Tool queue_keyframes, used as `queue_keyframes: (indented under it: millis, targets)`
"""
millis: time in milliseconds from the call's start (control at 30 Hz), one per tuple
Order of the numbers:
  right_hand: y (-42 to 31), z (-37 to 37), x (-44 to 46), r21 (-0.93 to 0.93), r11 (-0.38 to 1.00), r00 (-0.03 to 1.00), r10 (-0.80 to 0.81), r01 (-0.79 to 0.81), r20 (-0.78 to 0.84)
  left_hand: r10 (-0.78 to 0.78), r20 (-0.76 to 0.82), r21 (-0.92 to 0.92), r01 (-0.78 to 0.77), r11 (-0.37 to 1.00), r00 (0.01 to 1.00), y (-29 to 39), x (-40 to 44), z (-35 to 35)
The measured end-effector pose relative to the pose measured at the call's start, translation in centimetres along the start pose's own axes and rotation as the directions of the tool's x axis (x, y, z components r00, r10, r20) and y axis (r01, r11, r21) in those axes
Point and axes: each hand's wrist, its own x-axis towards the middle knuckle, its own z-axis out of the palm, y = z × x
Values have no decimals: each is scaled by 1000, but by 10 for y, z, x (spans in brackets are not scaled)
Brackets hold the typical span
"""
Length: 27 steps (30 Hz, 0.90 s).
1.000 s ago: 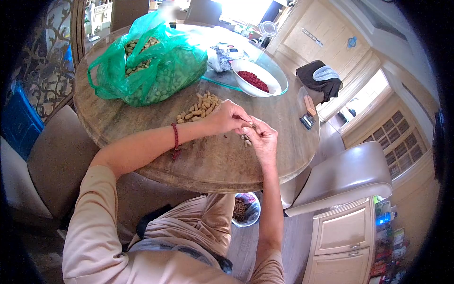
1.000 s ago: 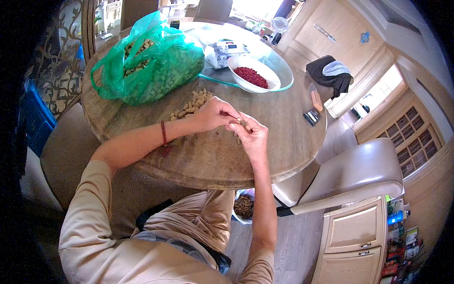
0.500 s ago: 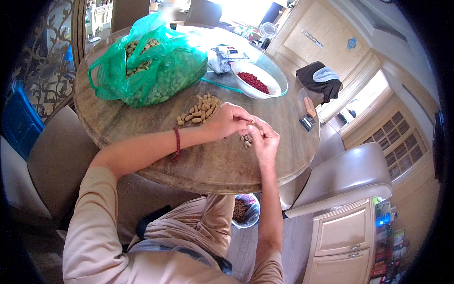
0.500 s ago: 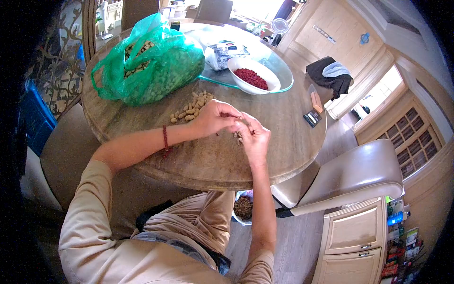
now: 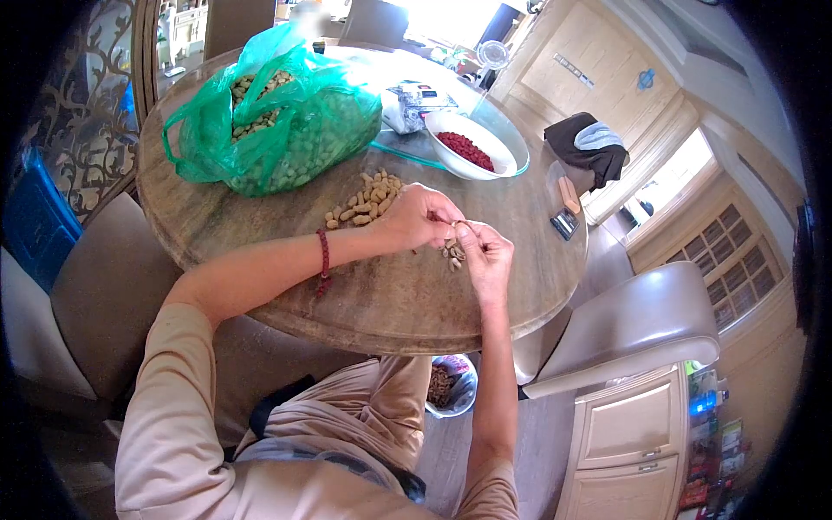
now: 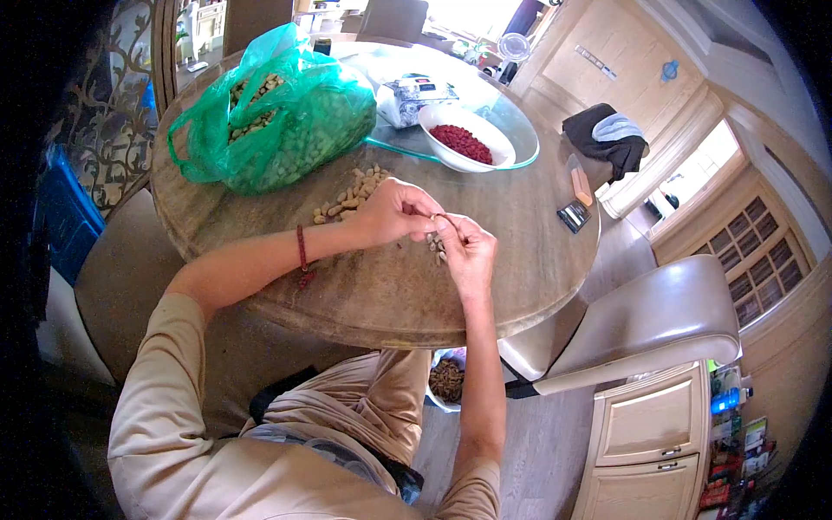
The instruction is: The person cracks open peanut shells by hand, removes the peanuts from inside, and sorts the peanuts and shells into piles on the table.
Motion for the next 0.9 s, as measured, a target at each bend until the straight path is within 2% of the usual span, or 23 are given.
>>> queue_keyframes:
  millis: [67, 133, 167, 267, 333, 400, 433, 500, 600, 667, 833, 900]
  targets:
    - [-4, -2, 0, 6, 999, 995, 40, -41, 89, -19, 3, 10, 19, 1000, 1000, 2, -1, 1]
    - [0, -2, 1, 39, 998, 995, 36, -39, 97, -38, 8, 20, 37, 999, 999, 0, -1, 2]
    - [2, -2, 1, 71, 997, 994, 29, -37, 106, -57, -1, -31, 57, 998, 998, -1, -1, 3]
    - [4, -1, 1, -2, 999, 997, 37, -37, 61, -117, -18, -134, 113, 984, 993, -3, -2, 6]
    - [2, 2, 0, 30, 999, 999, 20, -22, 38, -159, -24, -185, 152, 971, 987, -5, -2, 7]
    - [2, 2, 0, 60, 998, 1000, 5, -6, 17, -302, -46, -421, 256, 870, 952, -8, -3, 7]
    - [4, 2, 0, 56, 998, 1000, 2, -2, 9, -302, -45, -421, 256, 870, 952, -11, -3, 6]
    - [6, 2, 1, 53, 999, 1000, -2, 2, -3, -329, 23, -535, 290, 794, 944, -14, -2, 3]
    - [6, 0, 1, 89, 992, 996, 86, -88, 30, -358, 52, -579, 321, 750, 932, -16, -2, 2]
    - [10, 2, 2, 230, 956, 984, 178, -180, 31, -377, 69, -588, 343, 733, 924, -16, 0, 0]
    - [6, 0, 2, 251, 935, 968, 242, -250, 61, -406, 115, -625, 384, 680, 907, -19, 1, -1]
    - [7, 0, 2, 264, 928, 965, 253, -263, 70, -356, 157, -628, 371, 685, 921, -20, 2, -2]
